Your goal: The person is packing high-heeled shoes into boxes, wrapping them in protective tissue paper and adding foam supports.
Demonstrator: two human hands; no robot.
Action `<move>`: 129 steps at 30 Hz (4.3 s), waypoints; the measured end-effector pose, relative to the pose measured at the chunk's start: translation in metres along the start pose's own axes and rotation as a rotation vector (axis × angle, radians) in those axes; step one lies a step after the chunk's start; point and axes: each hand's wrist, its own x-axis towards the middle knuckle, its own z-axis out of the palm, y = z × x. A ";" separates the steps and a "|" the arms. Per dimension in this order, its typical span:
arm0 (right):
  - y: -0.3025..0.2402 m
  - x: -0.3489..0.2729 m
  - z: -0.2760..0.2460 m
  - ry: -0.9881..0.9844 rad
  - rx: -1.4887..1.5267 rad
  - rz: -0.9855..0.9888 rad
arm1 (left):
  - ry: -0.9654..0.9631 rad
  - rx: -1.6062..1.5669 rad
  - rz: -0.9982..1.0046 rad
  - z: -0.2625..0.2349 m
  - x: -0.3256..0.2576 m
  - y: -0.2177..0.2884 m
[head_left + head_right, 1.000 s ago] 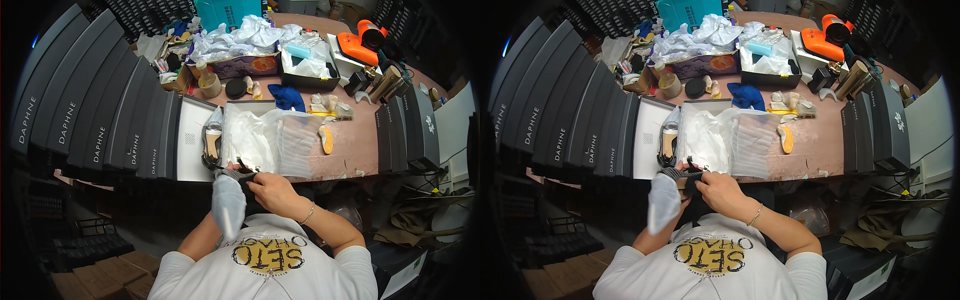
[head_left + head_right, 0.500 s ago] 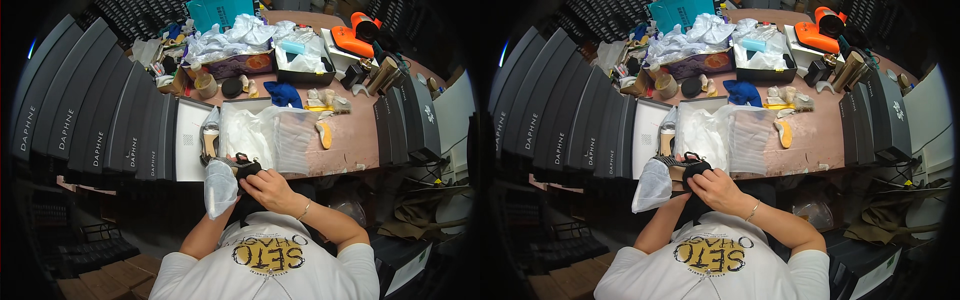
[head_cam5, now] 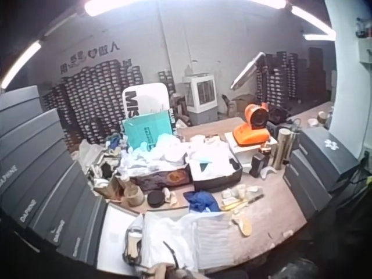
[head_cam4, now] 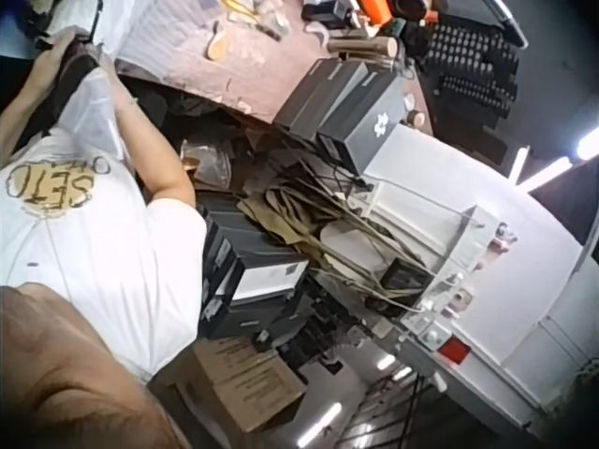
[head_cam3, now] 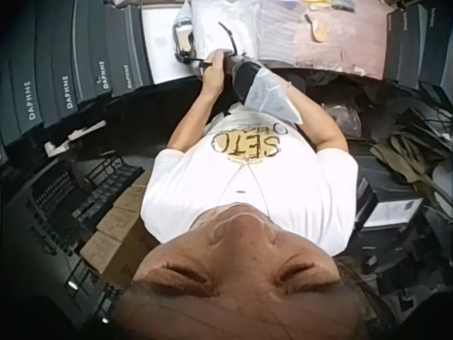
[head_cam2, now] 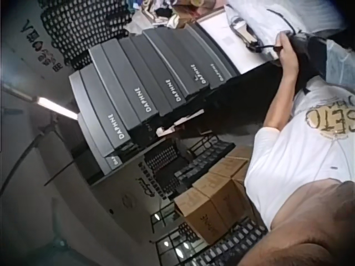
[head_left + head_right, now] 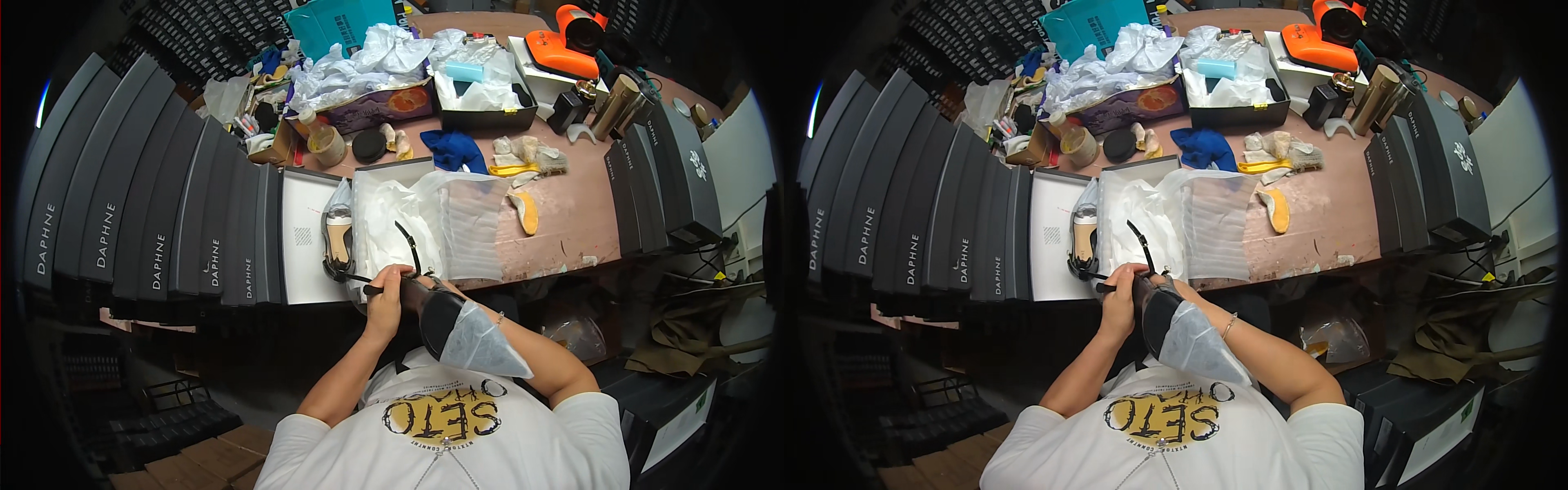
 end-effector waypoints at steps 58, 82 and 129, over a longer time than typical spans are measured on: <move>-0.070 0.020 0.056 0.023 -0.564 -0.780 | -0.064 -0.768 -0.781 -0.060 -0.058 0.060; -0.046 -0.059 -0.004 0.005 -1.555 -0.376 | 0.147 -0.756 -0.179 -0.097 -0.005 -0.005; -0.060 -0.003 0.023 0.119 -0.528 -0.134 | 0.120 -0.691 -0.443 -0.004 -0.030 0.007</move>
